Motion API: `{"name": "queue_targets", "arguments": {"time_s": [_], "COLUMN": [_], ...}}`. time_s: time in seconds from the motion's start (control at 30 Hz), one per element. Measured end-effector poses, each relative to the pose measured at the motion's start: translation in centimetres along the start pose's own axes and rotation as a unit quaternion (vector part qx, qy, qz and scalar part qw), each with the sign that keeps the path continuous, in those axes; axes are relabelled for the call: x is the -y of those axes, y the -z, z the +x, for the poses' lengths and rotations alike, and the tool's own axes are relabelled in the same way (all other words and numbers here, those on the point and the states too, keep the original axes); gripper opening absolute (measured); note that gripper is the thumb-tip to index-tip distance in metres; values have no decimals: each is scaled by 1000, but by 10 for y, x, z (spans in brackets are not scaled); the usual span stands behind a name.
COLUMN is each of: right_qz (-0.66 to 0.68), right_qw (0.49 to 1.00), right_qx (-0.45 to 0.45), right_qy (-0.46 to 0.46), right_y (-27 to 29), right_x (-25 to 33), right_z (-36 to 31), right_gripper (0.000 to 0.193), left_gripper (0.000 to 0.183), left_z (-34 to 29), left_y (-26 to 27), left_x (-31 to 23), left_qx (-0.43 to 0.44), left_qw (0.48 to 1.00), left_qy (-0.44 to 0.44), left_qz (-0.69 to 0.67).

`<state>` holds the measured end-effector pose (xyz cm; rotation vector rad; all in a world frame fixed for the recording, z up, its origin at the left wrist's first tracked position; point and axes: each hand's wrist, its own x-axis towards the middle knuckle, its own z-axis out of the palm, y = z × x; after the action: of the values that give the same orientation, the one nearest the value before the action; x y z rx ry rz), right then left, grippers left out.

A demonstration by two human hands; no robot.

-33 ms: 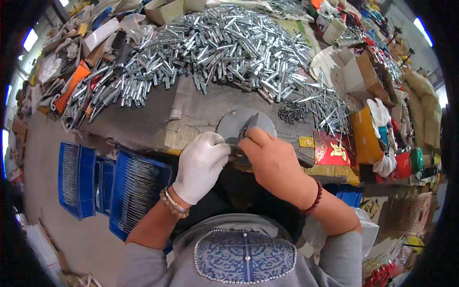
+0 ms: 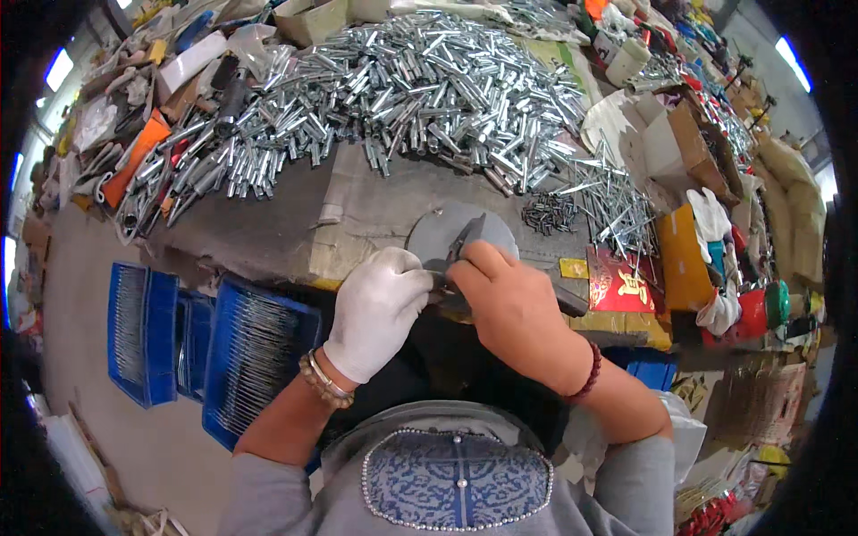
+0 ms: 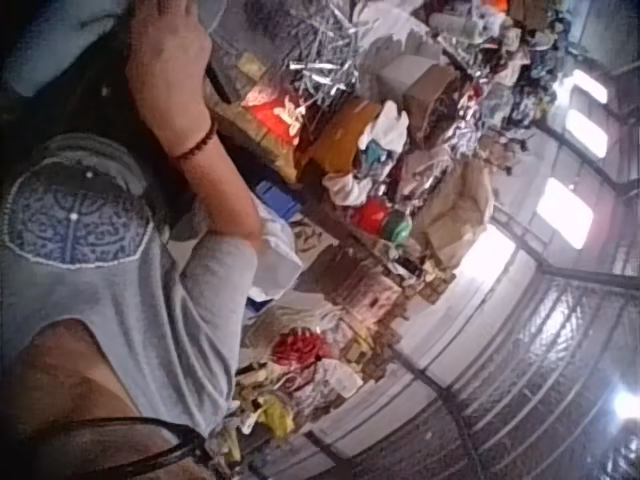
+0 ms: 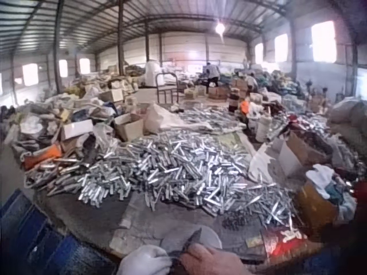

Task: The person assembles metal components by hammering metal pins into circular metal base plates using a hammer and a metal jig.

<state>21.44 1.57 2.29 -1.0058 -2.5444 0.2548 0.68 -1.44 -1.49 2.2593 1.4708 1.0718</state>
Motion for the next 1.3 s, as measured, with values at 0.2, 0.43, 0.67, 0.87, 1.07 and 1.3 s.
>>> {"name": "queue_targets", "arguments": {"time_s": [0.2,0.43,0.67,0.87,1.07,1.3], "right_qz": [-20,3,-79,-135,-108,-10], "right_qw": [999,1000,997,989,990,1000], "right_qx": [18,21,1,6,31,11], "right_qy": [-21,-15,16,67,80,7], "right_y": [3,7,5,8,9,14], "right_x": [6,0,16,15,10,-8], "right_z": [1,3,2,7,10,3], "right_gripper": [21,17,15,12,11,17], "left_gripper": [18,21,23,22,22,19], "left_z": [-1,-1,-2,0,-1,-3], "left_y": [-4,-1,-4,-3,-3,-3], "left_x": [4,3,7,4,5,5], "left_qx": [-8,-6,-12,-12,-6,4], "left_qw": [1000,1000,1000,1000,1000,1000], "left_qy": [1,4,-15,-15,-13,10], "left_qz": [-12,-22,-5,7,1,-20]}}
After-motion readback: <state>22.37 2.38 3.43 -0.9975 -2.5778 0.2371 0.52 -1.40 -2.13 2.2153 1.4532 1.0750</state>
